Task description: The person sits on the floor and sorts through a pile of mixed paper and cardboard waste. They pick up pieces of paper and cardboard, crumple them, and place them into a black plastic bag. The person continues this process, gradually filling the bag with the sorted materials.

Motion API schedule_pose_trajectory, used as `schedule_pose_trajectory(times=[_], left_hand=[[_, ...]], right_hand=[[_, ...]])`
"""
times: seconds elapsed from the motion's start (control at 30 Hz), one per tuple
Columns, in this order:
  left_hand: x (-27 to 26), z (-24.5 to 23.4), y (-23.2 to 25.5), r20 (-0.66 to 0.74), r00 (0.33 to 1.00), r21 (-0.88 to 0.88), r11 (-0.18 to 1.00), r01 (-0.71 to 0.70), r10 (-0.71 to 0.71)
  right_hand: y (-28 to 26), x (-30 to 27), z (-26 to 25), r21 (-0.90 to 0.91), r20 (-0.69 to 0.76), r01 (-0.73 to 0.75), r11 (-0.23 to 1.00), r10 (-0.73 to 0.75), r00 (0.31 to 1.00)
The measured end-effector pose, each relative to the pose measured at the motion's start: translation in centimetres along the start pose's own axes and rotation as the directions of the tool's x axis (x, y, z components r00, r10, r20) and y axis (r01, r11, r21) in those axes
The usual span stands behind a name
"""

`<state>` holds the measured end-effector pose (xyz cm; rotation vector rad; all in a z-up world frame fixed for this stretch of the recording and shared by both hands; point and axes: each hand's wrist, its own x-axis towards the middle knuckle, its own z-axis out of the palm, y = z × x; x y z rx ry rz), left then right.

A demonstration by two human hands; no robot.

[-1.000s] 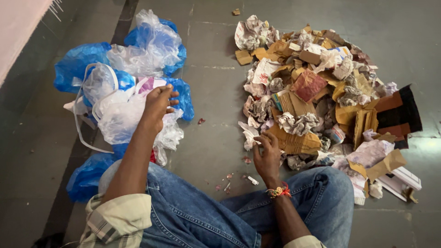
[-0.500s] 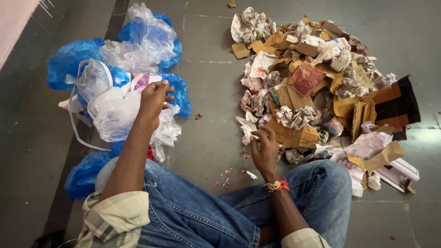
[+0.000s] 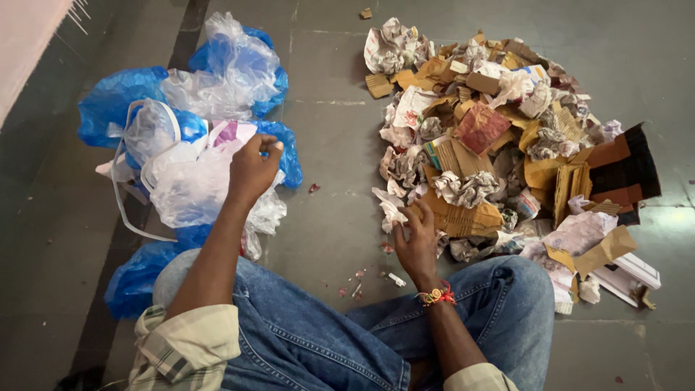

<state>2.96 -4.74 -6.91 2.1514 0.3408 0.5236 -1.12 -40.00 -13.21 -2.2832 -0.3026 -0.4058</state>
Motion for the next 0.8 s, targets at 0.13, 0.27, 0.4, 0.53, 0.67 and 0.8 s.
schedule_pose_trajectory(times=[0.13, 0.27, 0.4, 0.53, 0.67, 0.8], left_hand=[[-0.11, -0.05, 0.00, -0.027, 0.999, -0.008, 0.999, -0.038, 0.037], [0.02, 0.04, -0.13, -0.007, 1.000, -0.008, 1.000, 0.004, -0.004], [-0.12, 0.10, -0.23, -0.017, 1.000, -0.023, 1.000, -0.004, 0.004], [0.13, 0.10, -0.18, -0.011, 1.000, 0.001, 1.000, -0.008, 0.008], [0.16, 0.30, -0.44, -0.015, 1.000, -0.016, 1.000, 0.012, -0.013], [0.58, -0.26, -0.30, -0.051, 0.999, -0.013, 1.000, -0.005, 0.004]], right_hand=[[0.14, -0.15, -0.01, -0.040, 0.003, 0.023, 0.999, -0.023, 1.000], [0.27, 0.02, 0.15, 0.043, 0.020, -0.024, 0.999, 0.023, 1.000], [0.20, -0.09, 0.05, 0.045, 0.012, -0.029, 0.999, 0.029, 1.000], [0.04, 0.15, -0.18, 0.032, 0.008, -0.020, 0.999, 0.020, 1.000], [0.04, -0.08, -0.21, 0.044, 0.003, -0.037, 0.998, 0.037, 0.999], [0.08, 0.07, -0.14, -0.076, -0.083, 0.159, 0.984, -0.165, 0.983]])
